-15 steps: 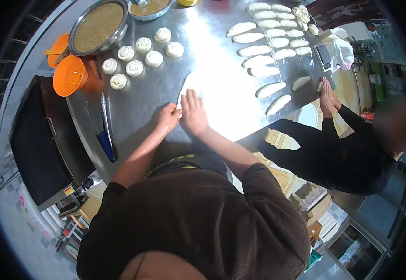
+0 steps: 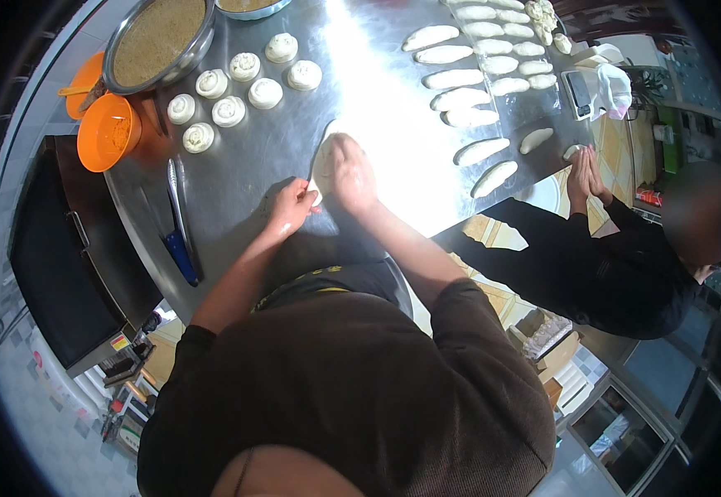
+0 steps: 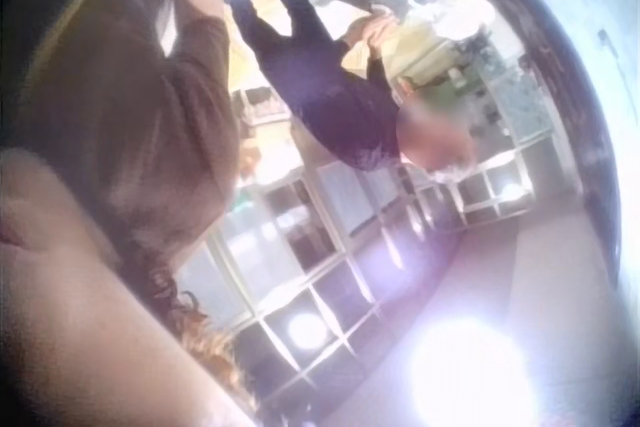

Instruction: The person flattens small dough balls on a stainless steel table, scoops a green filling from a bowl, and places it onto the dough. They then fold and seal the dough around the filling to form a pastry, repeating this process continuously.

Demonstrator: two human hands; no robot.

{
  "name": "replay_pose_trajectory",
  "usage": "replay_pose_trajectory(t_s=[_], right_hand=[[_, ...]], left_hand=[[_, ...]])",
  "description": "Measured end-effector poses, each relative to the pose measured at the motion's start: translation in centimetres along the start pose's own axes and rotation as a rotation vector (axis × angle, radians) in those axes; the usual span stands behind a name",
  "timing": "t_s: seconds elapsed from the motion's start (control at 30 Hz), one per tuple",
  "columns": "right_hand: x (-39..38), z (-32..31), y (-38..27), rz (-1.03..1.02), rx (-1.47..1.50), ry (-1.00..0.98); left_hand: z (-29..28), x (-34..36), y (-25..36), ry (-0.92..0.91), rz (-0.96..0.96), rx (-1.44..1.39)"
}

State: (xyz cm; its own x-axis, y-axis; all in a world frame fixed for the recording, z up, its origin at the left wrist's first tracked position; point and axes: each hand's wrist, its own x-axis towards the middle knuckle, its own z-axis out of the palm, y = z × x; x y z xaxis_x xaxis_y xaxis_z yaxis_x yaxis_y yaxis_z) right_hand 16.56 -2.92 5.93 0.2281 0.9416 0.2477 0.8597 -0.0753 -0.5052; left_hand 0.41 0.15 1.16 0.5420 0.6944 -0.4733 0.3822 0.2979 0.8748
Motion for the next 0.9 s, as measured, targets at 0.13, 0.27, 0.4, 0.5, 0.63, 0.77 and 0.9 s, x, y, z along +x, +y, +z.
replay_pose_trajectory(t_s=[0.13, 0.27, 0.4, 0.5, 0.63, 0.77, 0.9], right_hand=[[-3.9, 0.3, -1.7, -0.072, -0.106, -0.204], [-1.1, -2.7, -3.0, 0.053, 0.105, -0.34], [13.6, -4.2, 1.6, -0.013, 0.036, -0.007], [26.4, -5.7, 3.4, -0.087, -0.016, 0.185], [37.6, -4.4, 8.3, 0.053, -0.248, 0.172], [41.0, -2.6, 9.2, 0.046, -0.355, 0.056], [41.9, -0.4, 11.0, 0.082, -0.406, 0.034]], left_hand=[[0.1, 0.4, -1.4, 0.043, 0.031, 0.064], [-0.1, 0.2, -2.4, 0.029, 0.138, 0.017], [-0.3, -0.4, 0.6, 0.038, 0.029, 0.143], [-0.5, -0.5, 1.0, -0.003, -0.04, -0.088], [-0.9, -0.4, 2.1, -0.055, -0.076, 0.0], [-1.0, -0.4, 2.3, -0.046, -0.119, -0.027], [-0.5, -0.4, 1.1, -0.041, -0.133, -0.089]])
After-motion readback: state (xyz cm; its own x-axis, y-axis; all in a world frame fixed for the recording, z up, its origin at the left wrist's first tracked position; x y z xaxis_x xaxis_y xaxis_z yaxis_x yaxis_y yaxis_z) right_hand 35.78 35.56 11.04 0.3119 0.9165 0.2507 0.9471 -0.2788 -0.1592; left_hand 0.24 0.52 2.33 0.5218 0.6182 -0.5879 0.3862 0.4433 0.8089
